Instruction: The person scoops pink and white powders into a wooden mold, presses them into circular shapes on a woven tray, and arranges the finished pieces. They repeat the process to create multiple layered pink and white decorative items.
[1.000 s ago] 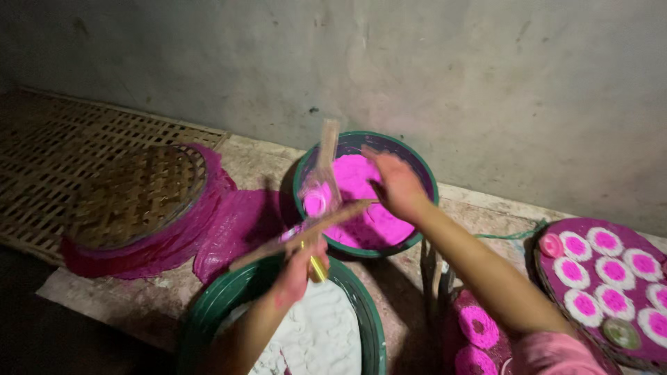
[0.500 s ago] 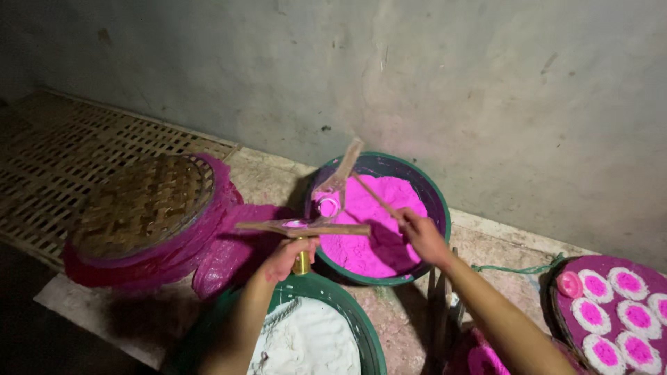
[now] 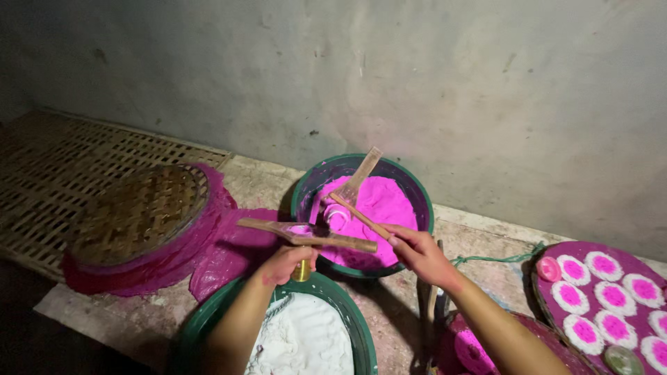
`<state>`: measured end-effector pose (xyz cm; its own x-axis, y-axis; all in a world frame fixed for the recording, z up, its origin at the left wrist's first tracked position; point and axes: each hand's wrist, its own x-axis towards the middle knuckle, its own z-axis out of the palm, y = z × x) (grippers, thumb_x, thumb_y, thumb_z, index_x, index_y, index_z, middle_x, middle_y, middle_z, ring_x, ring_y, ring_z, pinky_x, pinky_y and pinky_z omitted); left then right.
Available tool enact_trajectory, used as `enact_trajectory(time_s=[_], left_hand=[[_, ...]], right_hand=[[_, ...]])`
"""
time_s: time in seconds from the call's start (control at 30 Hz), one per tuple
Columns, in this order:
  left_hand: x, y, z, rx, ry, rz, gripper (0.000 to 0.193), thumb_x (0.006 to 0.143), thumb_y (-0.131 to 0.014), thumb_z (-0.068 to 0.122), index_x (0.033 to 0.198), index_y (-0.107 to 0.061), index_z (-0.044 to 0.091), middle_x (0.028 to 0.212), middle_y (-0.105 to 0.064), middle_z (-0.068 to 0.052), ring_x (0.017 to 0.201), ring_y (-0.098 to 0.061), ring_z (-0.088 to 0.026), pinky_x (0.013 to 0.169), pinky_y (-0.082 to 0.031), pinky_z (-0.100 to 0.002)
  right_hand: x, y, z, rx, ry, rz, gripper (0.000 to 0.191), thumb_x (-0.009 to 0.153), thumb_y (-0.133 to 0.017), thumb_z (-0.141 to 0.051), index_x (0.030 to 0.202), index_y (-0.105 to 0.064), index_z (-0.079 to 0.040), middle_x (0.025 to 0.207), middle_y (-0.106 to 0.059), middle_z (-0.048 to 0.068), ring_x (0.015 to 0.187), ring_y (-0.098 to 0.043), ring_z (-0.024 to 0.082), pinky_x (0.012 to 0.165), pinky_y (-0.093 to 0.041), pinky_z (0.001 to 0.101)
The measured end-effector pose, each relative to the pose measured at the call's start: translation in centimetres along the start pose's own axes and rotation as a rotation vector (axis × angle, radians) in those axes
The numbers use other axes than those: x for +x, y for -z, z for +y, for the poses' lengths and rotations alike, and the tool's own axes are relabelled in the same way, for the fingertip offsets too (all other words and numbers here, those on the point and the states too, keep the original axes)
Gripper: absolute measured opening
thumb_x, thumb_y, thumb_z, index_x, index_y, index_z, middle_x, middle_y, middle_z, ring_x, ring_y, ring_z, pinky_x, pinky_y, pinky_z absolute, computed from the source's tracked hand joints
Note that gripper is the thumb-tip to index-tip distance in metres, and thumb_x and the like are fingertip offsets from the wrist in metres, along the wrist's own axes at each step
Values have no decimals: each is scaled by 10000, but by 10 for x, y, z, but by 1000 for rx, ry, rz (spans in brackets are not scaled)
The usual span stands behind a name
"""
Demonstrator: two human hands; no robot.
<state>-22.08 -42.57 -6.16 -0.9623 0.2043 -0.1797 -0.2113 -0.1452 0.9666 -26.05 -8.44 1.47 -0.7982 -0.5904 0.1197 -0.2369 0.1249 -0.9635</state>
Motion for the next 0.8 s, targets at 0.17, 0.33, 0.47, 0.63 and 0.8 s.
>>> enact_trajectory(time_s=[0.17, 0.33, 0.47, 0.63, 0.8], left_hand=[[5, -4, 15, -21, 18, 86, 231, 911, -699, 235, 937, -696, 5, 704, -629, -49, 633, -611, -142, 609, -560, -326], [0, -6, 22, 9, -10, 94, 211, 868, -702, 241, 946, -691, 44, 741, -643, -43, 643, -634, -132, 601, -566, -327], [-6, -12, 19, -40, 70, 107, 227, 872, -709, 241, 923, -680, 22, 738, -636, -46, 648, -633, -137, 615, -581, -329], [-3, -21, 6, -463, -14, -96, 163, 869, -708, 205, 924, -612, 85, 768, -596, 0, 676, -587, -109, 612, -536, -294], [2, -8, 3, -322, -48, 216, 225, 878, -681, 223, 997, -631, 39, 777, -605, -56, 687, -615, -155, 642, -563, -342]], right_hand=[[7, 7, -6, 118, 10, -44, 421, 1014, -562, -227, 1411, -624, -100, 639, -448, -86, 539, -397, 47, 476, -322, 238], [11, 8, -11, -61, 25, -22, 408, 1024, -549, -225, 1404, -636, -105, 632, -429, -86, 550, -388, 41, 483, -322, 240], [14, 6, -5, -250, 112, 43, 400, 1023, -548, -200, 1398, -638, -91, 653, -471, -56, 586, -416, 52, 519, -382, 262], [21, 15, 25, -406, 357, 74, 355, 1045, -543, -152, 1378, -623, -57, 781, -615, 38, 694, -524, 91, 614, -471, 298], [34, 26, 61, -542, 152, 6, 383, 1016, -546, -160, 1371, -678, -101, 652, -600, 35, 580, -524, 84, 571, -474, 263]])
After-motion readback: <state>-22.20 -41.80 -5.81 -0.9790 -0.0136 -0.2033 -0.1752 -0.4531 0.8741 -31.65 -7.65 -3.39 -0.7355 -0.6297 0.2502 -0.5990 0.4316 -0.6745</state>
